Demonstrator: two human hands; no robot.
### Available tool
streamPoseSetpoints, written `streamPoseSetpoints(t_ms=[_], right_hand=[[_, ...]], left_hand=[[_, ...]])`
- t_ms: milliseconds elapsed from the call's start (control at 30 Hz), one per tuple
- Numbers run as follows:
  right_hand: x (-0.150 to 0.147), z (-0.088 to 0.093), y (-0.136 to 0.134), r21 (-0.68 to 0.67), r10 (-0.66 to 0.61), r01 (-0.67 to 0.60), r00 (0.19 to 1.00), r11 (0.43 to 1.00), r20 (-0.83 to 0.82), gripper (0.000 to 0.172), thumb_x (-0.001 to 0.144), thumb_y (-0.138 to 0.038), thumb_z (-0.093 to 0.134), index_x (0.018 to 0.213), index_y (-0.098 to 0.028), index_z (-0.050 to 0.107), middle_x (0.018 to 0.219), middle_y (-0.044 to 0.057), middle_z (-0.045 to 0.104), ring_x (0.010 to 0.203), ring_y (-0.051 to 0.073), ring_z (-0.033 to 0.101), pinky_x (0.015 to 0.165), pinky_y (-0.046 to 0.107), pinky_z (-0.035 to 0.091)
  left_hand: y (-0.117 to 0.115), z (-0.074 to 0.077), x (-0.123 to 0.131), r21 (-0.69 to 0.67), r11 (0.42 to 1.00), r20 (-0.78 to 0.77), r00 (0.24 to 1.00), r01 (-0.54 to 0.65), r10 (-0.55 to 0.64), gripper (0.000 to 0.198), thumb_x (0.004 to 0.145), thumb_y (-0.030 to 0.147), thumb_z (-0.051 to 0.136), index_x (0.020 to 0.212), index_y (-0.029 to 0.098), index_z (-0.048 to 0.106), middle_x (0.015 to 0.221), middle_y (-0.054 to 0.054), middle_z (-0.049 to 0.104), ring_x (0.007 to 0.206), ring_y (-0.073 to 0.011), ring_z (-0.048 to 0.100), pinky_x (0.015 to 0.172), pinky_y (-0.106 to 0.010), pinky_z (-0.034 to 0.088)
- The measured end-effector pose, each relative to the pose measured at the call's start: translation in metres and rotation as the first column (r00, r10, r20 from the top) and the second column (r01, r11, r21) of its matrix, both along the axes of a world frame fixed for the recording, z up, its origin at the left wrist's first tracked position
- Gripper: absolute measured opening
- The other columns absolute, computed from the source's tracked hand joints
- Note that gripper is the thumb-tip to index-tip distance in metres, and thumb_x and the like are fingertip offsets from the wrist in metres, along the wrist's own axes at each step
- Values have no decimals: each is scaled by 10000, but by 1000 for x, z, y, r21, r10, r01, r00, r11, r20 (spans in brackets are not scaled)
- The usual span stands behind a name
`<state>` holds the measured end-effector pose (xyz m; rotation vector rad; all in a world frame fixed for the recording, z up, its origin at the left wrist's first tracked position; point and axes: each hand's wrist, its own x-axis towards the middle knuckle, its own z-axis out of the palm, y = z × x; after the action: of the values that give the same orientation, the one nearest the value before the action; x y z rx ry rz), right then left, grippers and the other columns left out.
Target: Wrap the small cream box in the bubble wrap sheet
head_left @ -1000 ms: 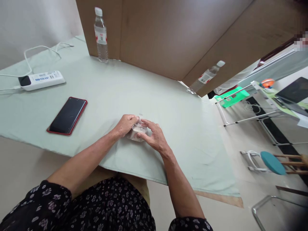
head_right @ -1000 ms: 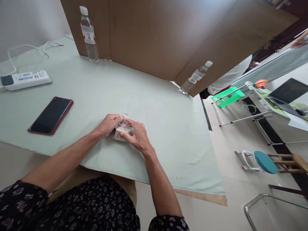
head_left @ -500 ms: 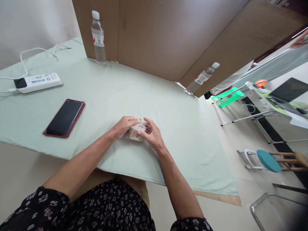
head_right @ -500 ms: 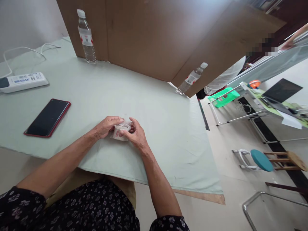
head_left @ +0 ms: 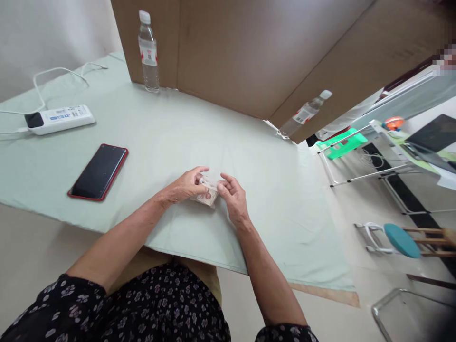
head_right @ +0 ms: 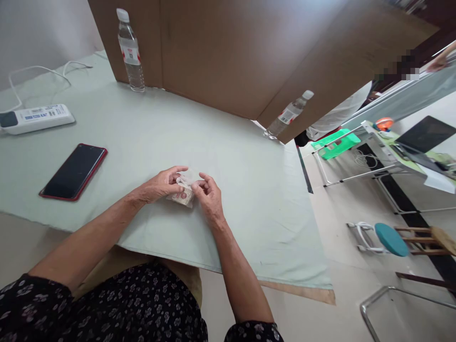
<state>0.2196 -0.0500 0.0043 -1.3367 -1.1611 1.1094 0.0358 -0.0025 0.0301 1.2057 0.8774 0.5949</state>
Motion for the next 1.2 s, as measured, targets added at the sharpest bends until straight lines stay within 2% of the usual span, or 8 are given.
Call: streamPoseSetpoints(t_ms=[100, 233, 333, 467, 667, 900, 1200], right_hand=[[3, 5, 6, -29, 13, -14, 1000, 999, -18, 573, 748, -614, 739, 1141, -207, 650, 955, 44, 720, 859, 192, 657, 808, 344, 524], [4, 14, 17, -105, 55, -61, 997, 993, -56, 468, 668, -578, 802, 937, -208, 701, 812, 12, 710, 716, 164, 605, 683, 309, 496], [3, 19, 24, -91, 70, -75, 996, 993, -54, 378, 653, -520, 818, 838, -209, 705, 728, -18, 668, 655, 134, 549, 645, 284, 465], [-1, 18, 28, -79, 35, -38, 999, 996, -39, 281, 679, -473, 777, 752, -218, 688, 679, -29, 628, 638, 130, 501, 627, 278, 429], [-7, 11, 26, -40, 25, -28, 996, 999, -85, 270, 692, -463, 771, 743, -222, 660, 700, -21, 633, 660, 141, 527, 665, 292, 449], [-10, 11, 22, 17, 29, -28, 999, 999, -25, 241, 734, -437, 727, 748, -208, 652, 686, -25, 624, 653, 129, 534, 644, 273, 455], [-10, 16, 19, 87, 22, -21, 1000, 996, -18, 161, 773, -367, 699, 789, -211, 661, 759, -16, 650, 706, 130, 566, 688, 274, 471]], left_hand=[[0, 1, 1, -19, 1000, 2, 1000, 21, -21, 973, 615, 207, 727, 1513, 137, 359, 1117, -111, 688, 888, -213, 684, 808, -341, 533], [-1, 2, 1, -9, 999, -7, 999, 39, -39, 972, 613, 193, 734, 1512, 123, 372, 1067, -94, 708, 953, -230, 682, 825, -334, 524], [-1, 3, 0, -1, 999, -27, 998, 49, -49, 961, 623, 200, 726, 1513, 107, 376, 1035, -84, 721, 981, -233, 682, 835, -324, 512], [1, 2, -1, 19, 998, -33, 998, 56, -55, 905, 659, 223, 711, 1501, 104, 400, 1100, -97, 720, 1033, -236, 678, 867, -322, 508], [1, 1, -1, 46, 997, -43, 997, 63, -61, 782, 713, 254, 677, 1451, 105, 465, 1109, -106, 715, 995, -229, 675, 847, -327, 498], [-2, 6, 1, 30, 999, -78, 996, 44, -42, 674, 710, 254, 686, 1354, 92, 570, 898, -49, 717, 833, -190, 665, 769, -304, 484], [2, -1, 1, 108, 994, -75, 997, 8, 0, 583, 723, 261, 647, 1286, 115, 624, 930, -46, 725, 865, -185, 660, 784, -297, 486]])
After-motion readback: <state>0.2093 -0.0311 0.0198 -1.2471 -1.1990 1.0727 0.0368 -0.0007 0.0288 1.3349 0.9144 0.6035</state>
